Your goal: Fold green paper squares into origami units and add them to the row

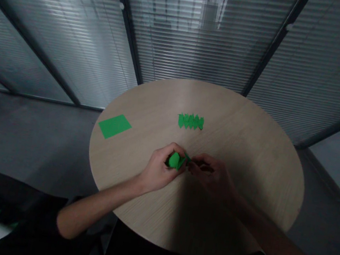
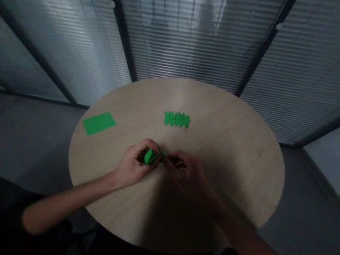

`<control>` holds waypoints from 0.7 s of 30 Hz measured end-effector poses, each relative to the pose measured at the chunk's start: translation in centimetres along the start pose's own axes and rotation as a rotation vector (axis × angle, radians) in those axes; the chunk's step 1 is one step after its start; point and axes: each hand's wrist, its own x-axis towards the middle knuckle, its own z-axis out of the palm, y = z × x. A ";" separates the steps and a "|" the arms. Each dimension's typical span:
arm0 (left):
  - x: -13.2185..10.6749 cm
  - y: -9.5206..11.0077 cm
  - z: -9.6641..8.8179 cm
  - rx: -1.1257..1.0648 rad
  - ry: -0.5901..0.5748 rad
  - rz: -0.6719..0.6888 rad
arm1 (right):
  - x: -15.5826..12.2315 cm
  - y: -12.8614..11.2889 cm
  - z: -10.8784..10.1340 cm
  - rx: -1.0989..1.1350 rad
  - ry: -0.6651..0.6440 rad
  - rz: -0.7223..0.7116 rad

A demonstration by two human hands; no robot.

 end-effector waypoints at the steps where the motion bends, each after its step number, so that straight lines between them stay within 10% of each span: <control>1: 0.0 0.0 0.0 0.001 -0.001 0.006 | 0.0 0.0 0.0 0.005 -0.005 -0.001; 21: -0.2 -0.1 -0.2 0.057 -0.080 0.037 | 0.0 -0.1 0.0 0.079 0.000 0.018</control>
